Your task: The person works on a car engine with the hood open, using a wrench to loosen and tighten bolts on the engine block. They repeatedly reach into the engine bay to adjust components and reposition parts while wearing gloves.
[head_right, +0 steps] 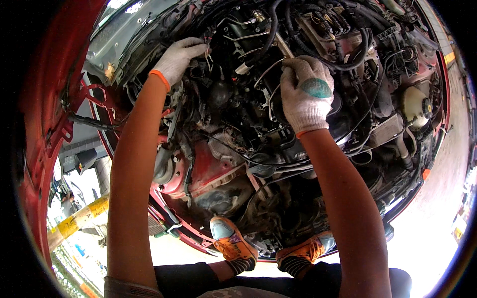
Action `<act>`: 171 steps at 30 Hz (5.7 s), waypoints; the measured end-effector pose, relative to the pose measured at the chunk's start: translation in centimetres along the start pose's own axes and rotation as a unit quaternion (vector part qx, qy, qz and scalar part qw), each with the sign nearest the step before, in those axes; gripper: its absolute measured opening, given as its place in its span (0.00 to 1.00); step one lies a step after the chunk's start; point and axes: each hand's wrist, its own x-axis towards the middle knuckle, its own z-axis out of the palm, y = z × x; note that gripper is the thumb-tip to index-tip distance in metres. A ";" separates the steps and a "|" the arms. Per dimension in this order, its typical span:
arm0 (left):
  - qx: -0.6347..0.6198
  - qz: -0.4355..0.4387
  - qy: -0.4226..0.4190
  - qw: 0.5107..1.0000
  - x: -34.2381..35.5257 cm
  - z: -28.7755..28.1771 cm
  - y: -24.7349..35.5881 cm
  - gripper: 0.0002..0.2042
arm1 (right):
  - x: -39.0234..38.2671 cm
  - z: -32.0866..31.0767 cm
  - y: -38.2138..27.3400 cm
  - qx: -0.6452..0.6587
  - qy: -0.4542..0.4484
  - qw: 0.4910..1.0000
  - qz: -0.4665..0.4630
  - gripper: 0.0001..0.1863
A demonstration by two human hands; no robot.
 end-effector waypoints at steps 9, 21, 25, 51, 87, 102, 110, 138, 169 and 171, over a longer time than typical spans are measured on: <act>0.157 -0.075 -0.005 0.985 -0.4 -1.9 2.5 0.26 | 0.0 0.0 0.0 -0.004 -0.008 1.000 0.008 0.09; 0.281 -0.013 -0.125 0.951 -1.3 0.3 0.7 0.30 | 0.0 0.1 0.1 -0.007 -0.007 1.000 0.005 0.09; -0.045 -0.096 -0.062 0.992 -0.3 -1.1 -0.4 0.19 | 0.1 0.0 0.0 -0.009 -0.009 1.000 0.006 0.09; -0.382 -0.107 -0.038 0.917 -1.7 0.9 -2.0 0.19 | 0.0 0.1 0.0 -0.018 -0.003 1.000 0.002 0.09; -0.478 -0.024 0.278 0.833 -3.4 1.4 -5.2 0.07 | 11.6 15.2 -11.2 -0.362 -0.313 0.776 -0.411 0.21; 0.016 0.029 0.142 0.989 -1.5 2.4 -4.4 0.17 | 12.6 12.6 -6.9 0.031 -0.322 0.942 -0.087 0.13; 0.071 0.102 0.165 0.978 3.7 5.4 -2.3 0.20 | 16.2 14.6 -1.7 0.138 -0.267 0.929 -0.215 0.16; 0.302 0.137 0.131 0.934 5.6 1.9 -2.6 0.15 | 6.8 5.7 1.4 -0.117 -0.034 0.993 -0.005 0.12; 0.505 0.368 0.275 0.731 10.8 4.3 -5.2 0.11 | 7.1 5.7 0.9 -0.171 -0.092 0.981 0.007 0.22; 0.500 0.375 0.256 0.737 11.0 4.3 -5.2 0.10 | 7.2 5.8 1.6 -0.171 -0.095 0.981 0.002 0.22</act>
